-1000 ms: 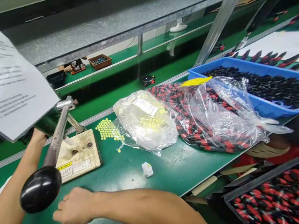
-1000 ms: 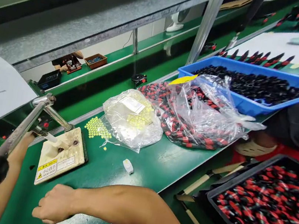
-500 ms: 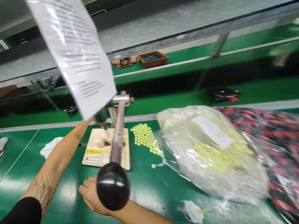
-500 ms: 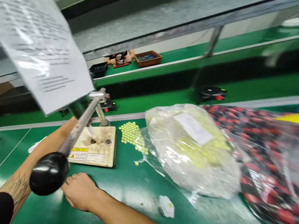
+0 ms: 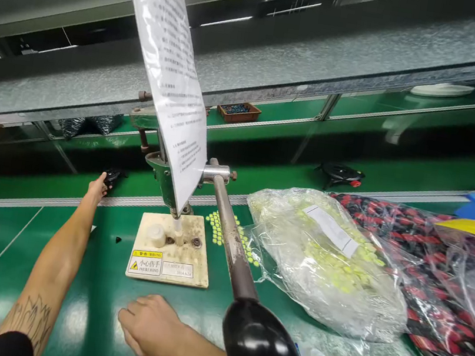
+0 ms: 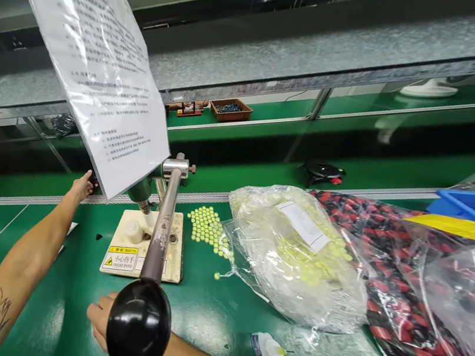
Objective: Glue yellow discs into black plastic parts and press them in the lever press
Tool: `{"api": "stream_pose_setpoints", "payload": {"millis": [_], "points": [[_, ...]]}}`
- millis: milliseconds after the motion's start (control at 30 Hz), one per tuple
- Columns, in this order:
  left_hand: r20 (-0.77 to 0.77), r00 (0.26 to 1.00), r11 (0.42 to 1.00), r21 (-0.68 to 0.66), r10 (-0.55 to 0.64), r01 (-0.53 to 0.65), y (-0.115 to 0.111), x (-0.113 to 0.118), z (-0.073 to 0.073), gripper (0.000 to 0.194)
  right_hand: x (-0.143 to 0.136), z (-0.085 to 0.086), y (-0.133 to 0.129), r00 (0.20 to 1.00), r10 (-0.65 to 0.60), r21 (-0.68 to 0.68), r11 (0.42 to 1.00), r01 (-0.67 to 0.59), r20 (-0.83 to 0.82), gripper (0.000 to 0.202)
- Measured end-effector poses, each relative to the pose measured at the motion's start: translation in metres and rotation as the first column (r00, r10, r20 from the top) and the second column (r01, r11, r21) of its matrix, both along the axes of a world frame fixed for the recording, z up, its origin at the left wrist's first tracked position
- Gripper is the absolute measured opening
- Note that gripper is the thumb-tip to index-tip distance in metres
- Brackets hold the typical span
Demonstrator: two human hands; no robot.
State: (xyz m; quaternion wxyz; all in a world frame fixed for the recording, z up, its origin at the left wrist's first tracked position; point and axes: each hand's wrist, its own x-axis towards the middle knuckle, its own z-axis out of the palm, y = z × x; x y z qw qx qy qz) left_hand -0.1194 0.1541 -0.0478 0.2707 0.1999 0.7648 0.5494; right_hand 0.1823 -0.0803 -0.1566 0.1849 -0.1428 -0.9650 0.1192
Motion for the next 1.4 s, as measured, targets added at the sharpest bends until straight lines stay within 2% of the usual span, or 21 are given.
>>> {"api": "stream_pose_setpoints", "payload": {"millis": [133,200,300,400,533,633,733,800,900,933,967,1000,1033,1067,1100,1133,1167,1200,1267,1333,1400], "points": [[0.103,0.995,0.998,0.062,-0.001,-0.005,0.002,0.014,0.007,0.029,0.001,0.006,0.002,0.995,0.015,0.012,1.0,-0.016,0.099,0.012],[0.121,0.992,0.991,0.135,-0.024,0.008,-0.012,0.022,0.017,0.025,0.003,0.008,0.002,0.994,0.018,-0.017,1.0,-0.016,0.104,0.011],[0.124,0.989,0.969,0.241,-0.082,0.05,-0.065,0.031,0.03,0.016,0.005,0.014,0.002,0.996,0.028,-0.041,0.999,-0.024,0.088,0.011],[0.134,0.979,0.951,0.288,-0.156,0.112,-0.15,0.039,0.033,0.028,0.007,0.025,0.002,0.994,0.032,-0.054,0.998,-0.026,0.109,0.01],[0.191,0.963,0.962,0.23,-0.192,0.146,-0.263,0.056,0.017,0.043,0.008,0.04,0.005,0.984,0.029,-0.11,0.994,-0.01,0.177,0.012],[0.287,0.937,0.97,0.198,-0.198,0.144,-0.319,0.075,-0.003,0.051,0.01,0.048,0.0,0.979,0.009,-0.14,0.99,0.02,0.202,0.015],[0.39,0.899,0.974,0.176,-0.2,0.141,-0.347,0.096,-0.018,0.046,0.03,0.059,-0.017,0.97,-0.017,-0.142,0.988,0.053,0.242,0.014],[0.448,0.862,0.969,0.16,-0.239,0.187,-0.36,0.111,-0.025,0.042,0.057,0.064,-0.035,0.977,-0.032,-0.125,0.99,0.059,0.211,0.009],[0.491,0.785,0.92,0.1,-0.377,0.379,-0.383,0.13,-0.032,0.04,0.111,0.062,-0.069,0.992,-0.114,-0.169,0.98,0.102,-0.06,0.012],[0.474,0.76,0.878,0.058,-0.444,0.476,-0.391,0.133,-0.032,0.042,0.129,0.057,-0.081,0.959,-0.207,-0.207,0.964,0.166,-0.195,0.012],[0.427,0.742,0.819,-0.007,-0.516,0.574,-0.399,0.133,-0.032,0.044,0.148,0.049,-0.092,0.881,-0.34,-0.247,0.931,0.268,-0.328,0.009],[0.347,0.725,0.749,-0.09,-0.595,0.657,-0.405,0.131,-0.031,0.043,0.166,0.041,-0.102,0.747,-0.495,-0.291,0.868,0.403,-0.444,0.008],[0.227,0.706,0.684,-0.18,-0.671,0.707,-0.409,0.126,-0.03,0.038,0.182,0.031,-0.109,0.565,-0.631,-0.334,0.769,0.545,-0.532,0.012],[0.073,0.678,0.642,-0.26,-0.732,0.721,-0.409,0.12,-0.027,0.032,0.196,0.021,-0.113,0.366,-0.726,-0.38,0.641,0.667,-0.583,0.018],[-0.105,0.636,0.634,-0.302,-0.764,0.712,-0.404,0.113,-0.024,0.028,0.208,0.012,-0.115,0.19,-0.781,-0.429,0.508,0.747,-0.594,0.022],[-0.292,0.58,0.649,-0.293,-0.76,0.702,-0.395,0.106,-0.02,0.024,0.218,0.005,-0.113,0.061,-0.817,-0.478,0.394,0.785,-0.574,0.026],[-0.436,0.531,0.669,-0.274,-0.727,0.691,-0.383,0.1,-0.016,0.018,0.225,-0.001,-0.11,-0.022,-0.847,-0.518,0.304,0.8,-0.532,0.031],[-0.543,0.491,0.684,-0.232,-0.681,0.692,-0.368,0.096,-0.014,0.015,0.229,-0.005,-0.105,-0.059,-0.877,-0.545,0.242,0.803,-0.477,0.04],[-0.676,0.411,0.669,-0.164,-0.612,0.725,-0.336,0.092,-0.013,0.019,0.231,-0.006,-0.093,-0.036,-0.928,-0.555,0.191,0.81,-0.372,0.048],[-0.735,0.282,0.593,-0.2,-0.617,0.78,-0.312,0.096,-0.019,0.021,0.228,-0.003,-0.084,0.035,-0.948,-0.529,0.208,0.823,-0.317,0.036],[-0.751,0.198,0.55,-0.251,-0.63,0.796,-0.302,0.103,-0.03,0.023,0.225,0.001,-0.082,0.113,-0.941,-0.524,0.273,0.807,-0.318,0.024]]}}
